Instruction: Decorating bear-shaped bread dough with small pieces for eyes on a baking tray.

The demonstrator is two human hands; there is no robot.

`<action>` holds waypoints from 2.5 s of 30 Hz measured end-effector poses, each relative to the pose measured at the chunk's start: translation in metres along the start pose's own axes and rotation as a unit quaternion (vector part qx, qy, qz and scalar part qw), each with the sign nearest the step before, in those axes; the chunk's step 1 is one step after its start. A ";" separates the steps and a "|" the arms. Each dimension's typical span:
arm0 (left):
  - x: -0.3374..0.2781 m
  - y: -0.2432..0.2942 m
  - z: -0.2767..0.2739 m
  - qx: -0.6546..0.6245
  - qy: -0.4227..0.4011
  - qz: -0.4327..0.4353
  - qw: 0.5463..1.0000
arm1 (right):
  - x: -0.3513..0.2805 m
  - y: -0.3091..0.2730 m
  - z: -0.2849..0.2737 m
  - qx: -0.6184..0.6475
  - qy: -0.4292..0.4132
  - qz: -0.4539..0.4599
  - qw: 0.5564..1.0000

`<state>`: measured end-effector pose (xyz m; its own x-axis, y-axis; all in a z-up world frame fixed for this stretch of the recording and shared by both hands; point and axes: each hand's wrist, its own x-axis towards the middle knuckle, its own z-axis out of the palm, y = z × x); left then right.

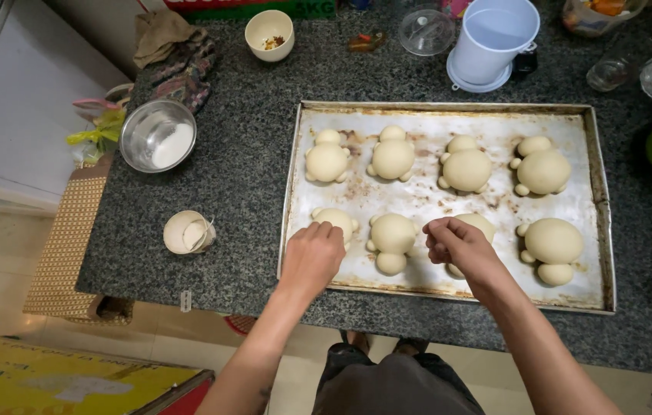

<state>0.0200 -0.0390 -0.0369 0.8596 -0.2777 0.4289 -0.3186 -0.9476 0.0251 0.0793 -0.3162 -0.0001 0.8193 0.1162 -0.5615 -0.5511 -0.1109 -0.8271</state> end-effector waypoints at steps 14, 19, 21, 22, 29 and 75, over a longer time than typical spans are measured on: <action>0.023 -0.025 -0.016 -0.023 -0.031 -0.081 0.996 | -0.010 -0.017 -0.004 0.003 0.009 0.002 1.000; 0.024 -0.025 -0.009 -0.035 -0.055 -0.083 0.994 | -0.011 -0.016 -0.010 0.017 0.009 -0.003 1.000; 0.031 -0.019 -0.029 -0.016 -0.053 -0.088 0.995 | -0.008 -0.011 -0.015 0.025 0.015 -0.010 1.000; 0.038 -0.014 -0.037 -0.017 -0.053 -0.086 0.995 | -0.010 -0.013 -0.017 0.026 0.017 -0.010 0.999; 0.072 0.016 -0.047 -0.139 -0.079 -0.118 0.980 | -0.006 -0.013 -0.027 0.032 0.022 -0.015 0.999; 0.124 0.059 0.017 -0.171 -0.225 -0.051 0.958 | -0.010 -0.004 -0.075 0.046 0.057 -0.003 0.997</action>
<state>0.1146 -0.1323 0.0029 0.9537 -0.2999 -0.0222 -0.2703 -0.8870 0.3743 0.0852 -0.3913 0.0113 0.8324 0.0036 -0.5541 -0.5540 -0.0192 -0.8323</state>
